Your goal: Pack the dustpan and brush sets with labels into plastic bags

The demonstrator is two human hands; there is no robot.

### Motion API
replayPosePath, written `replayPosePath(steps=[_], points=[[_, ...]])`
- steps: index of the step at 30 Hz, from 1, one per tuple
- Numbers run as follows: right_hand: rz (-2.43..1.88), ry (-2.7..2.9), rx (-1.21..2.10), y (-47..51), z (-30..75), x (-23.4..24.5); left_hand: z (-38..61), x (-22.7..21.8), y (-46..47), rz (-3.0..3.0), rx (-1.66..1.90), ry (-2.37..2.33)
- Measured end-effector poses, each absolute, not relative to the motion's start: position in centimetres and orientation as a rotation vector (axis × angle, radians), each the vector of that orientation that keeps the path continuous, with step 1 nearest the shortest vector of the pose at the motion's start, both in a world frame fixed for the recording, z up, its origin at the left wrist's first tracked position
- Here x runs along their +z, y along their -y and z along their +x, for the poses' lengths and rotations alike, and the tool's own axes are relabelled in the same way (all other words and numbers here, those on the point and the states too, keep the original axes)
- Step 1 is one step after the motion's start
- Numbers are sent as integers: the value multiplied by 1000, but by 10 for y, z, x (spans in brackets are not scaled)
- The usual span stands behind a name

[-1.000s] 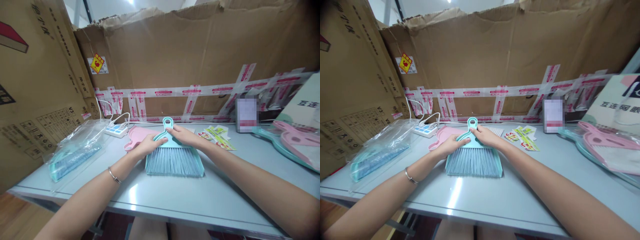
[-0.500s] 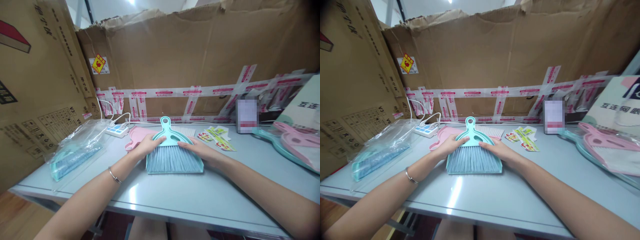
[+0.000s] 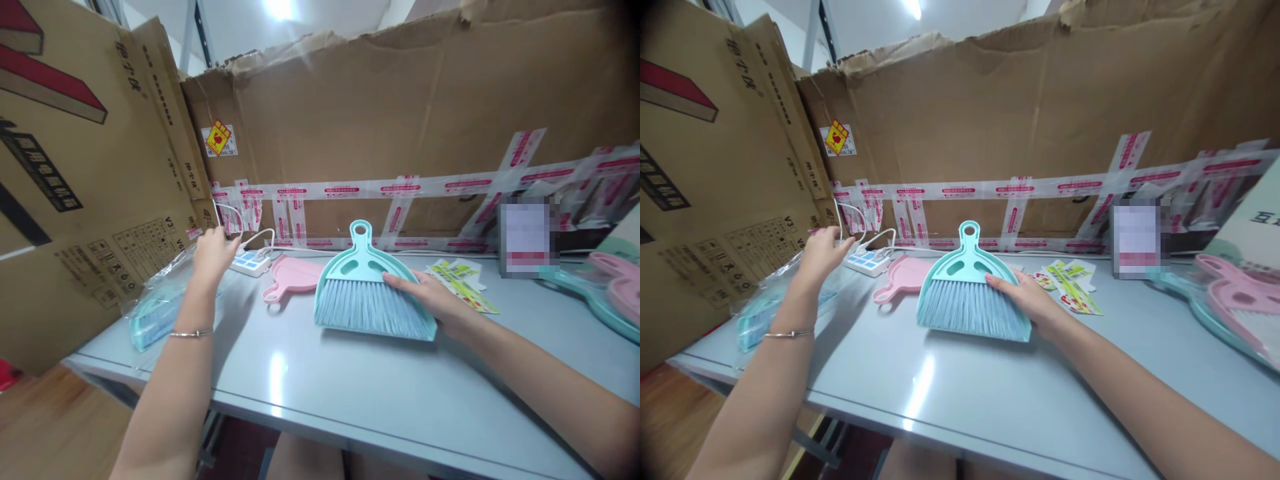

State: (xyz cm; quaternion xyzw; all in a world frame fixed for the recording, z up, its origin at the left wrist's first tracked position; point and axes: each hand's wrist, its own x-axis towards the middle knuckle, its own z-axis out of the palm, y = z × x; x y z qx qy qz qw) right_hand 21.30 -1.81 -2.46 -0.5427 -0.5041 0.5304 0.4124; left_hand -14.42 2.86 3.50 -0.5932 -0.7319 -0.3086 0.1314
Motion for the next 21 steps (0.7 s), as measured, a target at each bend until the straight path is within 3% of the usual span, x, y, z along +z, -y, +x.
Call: replayPosePath(steps=[2,5,8,10,14,16,19,21], points=[[-1380,1257,1343,18,214,-24,-159,33,-32,-1731,-819,2239],[-1384,1204,1385,21,211,-22,-136,30,-30,-1991,-1073,2175],[-1290,1205,1437,28,200,-25,-84,24,-15,-2632,-1357,2111],[-1189,1249,1451,30,193,-29,-52,15,-4,-3128,-1271,2076],[-1123,1420,1450,19,205,-31,-22,-4,6,-3446,-1358,1920],[-1277,1545,1252,6,231,-26,-22,-10,3,-3397,-1414,1962],[-1740,1512,639,-14,285,-21,-26,-12,-2,-3280,-1414,2076],[-1891,1423,490,-23,317,-23,-28,-12,-4,-3244,-1429,2098]])
